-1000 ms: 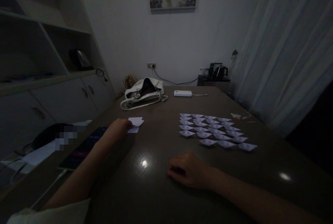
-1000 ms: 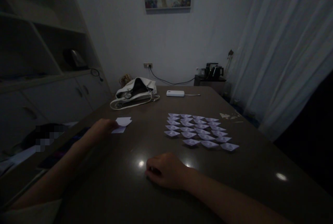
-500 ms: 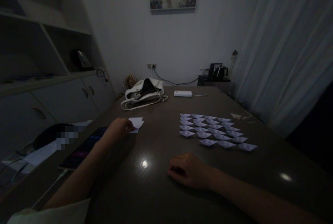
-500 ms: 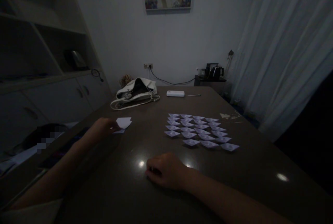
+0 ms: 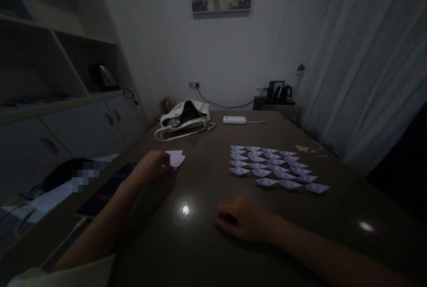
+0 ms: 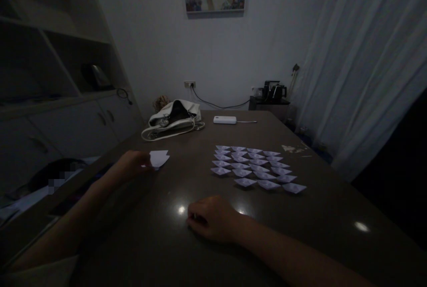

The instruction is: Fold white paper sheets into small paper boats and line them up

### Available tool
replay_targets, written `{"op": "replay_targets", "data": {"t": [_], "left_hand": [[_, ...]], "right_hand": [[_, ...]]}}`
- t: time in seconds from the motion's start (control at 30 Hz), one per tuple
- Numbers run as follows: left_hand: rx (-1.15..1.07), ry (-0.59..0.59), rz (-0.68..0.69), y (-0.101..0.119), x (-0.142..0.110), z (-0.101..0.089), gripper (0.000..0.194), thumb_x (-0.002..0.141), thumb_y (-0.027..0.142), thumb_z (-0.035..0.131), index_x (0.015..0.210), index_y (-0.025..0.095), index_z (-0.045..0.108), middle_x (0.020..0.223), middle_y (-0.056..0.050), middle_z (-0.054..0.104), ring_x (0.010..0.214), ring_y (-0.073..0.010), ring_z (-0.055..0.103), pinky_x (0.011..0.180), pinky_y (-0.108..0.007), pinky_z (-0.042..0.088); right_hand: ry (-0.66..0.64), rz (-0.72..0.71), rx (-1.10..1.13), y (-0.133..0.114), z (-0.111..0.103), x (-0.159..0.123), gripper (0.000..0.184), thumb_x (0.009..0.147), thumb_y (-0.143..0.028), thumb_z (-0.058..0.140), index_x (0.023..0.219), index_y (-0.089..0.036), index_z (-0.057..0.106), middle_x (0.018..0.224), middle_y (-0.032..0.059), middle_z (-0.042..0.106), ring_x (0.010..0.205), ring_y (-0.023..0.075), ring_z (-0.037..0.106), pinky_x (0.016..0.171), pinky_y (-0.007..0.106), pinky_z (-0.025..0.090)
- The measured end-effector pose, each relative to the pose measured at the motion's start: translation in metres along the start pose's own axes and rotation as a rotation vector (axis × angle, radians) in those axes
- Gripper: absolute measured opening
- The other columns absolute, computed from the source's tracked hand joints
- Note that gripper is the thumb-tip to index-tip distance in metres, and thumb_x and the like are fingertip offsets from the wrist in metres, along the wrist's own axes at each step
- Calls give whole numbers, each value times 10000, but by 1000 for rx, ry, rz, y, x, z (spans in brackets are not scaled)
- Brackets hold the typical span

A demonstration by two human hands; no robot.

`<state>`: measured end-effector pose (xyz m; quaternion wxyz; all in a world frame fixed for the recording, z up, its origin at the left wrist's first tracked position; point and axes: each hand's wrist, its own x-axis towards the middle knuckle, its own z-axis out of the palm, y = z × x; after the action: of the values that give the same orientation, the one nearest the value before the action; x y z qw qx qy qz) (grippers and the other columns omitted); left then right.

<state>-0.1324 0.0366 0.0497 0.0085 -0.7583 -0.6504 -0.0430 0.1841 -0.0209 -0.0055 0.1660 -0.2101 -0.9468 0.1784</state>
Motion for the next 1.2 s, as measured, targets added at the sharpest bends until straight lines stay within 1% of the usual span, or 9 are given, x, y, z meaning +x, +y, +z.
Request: {"op": "replay_targets", "data": {"t": [0.1, 0.23, 0.37, 0.53, 0.63, 0.77, 0.93, 1.07, 1.2], "left_hand": [[13, 9, -30, 1, 0, 2, 151, 743, 324, 656, 772, 180, 688, 833, -87, 735, 805, -239, 677, 634, -255, 426], [43, 61, -90, 1, -1, 5, 106, 754, 290, 634, 780, 190, 658, 858, -83, 719, 824, -249, 664, 626, -266, 424], [5, 88, -78, -2, 0, 10, 109, 781, 282, 605, 789, 180, 643, 866, -88, 708, 810, -246, 657, 648, -276, 435], [-39, 49, -42, -3, 2, 12, 180, 842, 251, 536, 909, 169, 681, 920, -104, 722, 833, -253, 671, 687, -299, 455], [-23, 24, -24, -3, 3, 12, 215, 852, 190, 510, 910, 164, 715, 930, -113, 734, 860, -252, 679, 734, -302, 463], [-28, 22, -33, -2, 2, 9, 195, 813, 148, 552, 890, 185, 727, 937, -89, 742, 868, -228, 680, 750, -278, 466], [-74, 62, -68, 1, 2, 9, 160, 811, 267, 597, 847, 181, 726, 889, -89, 739, 816, -230, 673, 704, -281, 456], [-167, 41, -67, 0, 3, 14, 179, 758, 331, 650, 780, 171, 727, 834, -92, 733, 787, -239, 664, 668, -281, 440], [-290, 20, -59, -4, 5, 18, 221, 732, 366, 656, 774, 162, 732, 810, -85, 736, 773, -242, 666, 664, -285, 443]], "right_hand": [[-5, -2, -4, 0, 1, 0, 133, 882, -236, 519, 784, -158, 566, 699, 6, 595, 587, 98, 495, 556, 212, 297], [-7, 2, 3, 1, 1, -1, 134, 885, -247, 520, 799, -157, 572, 706, 10, 600, 595, 103, 501, 560, 215, 299], [-10, 0, 19, 0, 0, 0, 144, 894, -245, 507, 796, -160, 568, 708, 13, 601, 601, 103, 500, 566, 212, 304], [-2, -5, 13, 0, 1, 0, 140, 887, -244, 516, 782, -161, 557, 701, 7, 596, 599, 99, 498, 568, 213, 302], [6, -5, 5, 1, 2, -1, 149, 886, -244, 511, 766, -163, 546, 691, 2, 586, 593, 98, 493, 563, 215, 297], [11, -7, 12, 1, 3, -1, 144, 888, -245, 505, 778, -164, 548, 698, 4, 590, 593, 98, 492, 556, 213, 296], [4, -1, 13, 1, 2, 0, 150, 889, -249, 506, 770, -165, 547, 694, 2, 589, 590, 95, 491, 552, 208, 296], [6, -1, 16, 0, 2, 0, 122, 878, -244, 525, 789, -167, 558, 707, 4, 606, 603, 96, 504, 560, 206, 302], [15, 1, 11, 0, 0, 0, 118, 875, -238, 526, 783, -169, 554, 703, 2, 605, 604, 96, 508, 560, 204, 301]]}}
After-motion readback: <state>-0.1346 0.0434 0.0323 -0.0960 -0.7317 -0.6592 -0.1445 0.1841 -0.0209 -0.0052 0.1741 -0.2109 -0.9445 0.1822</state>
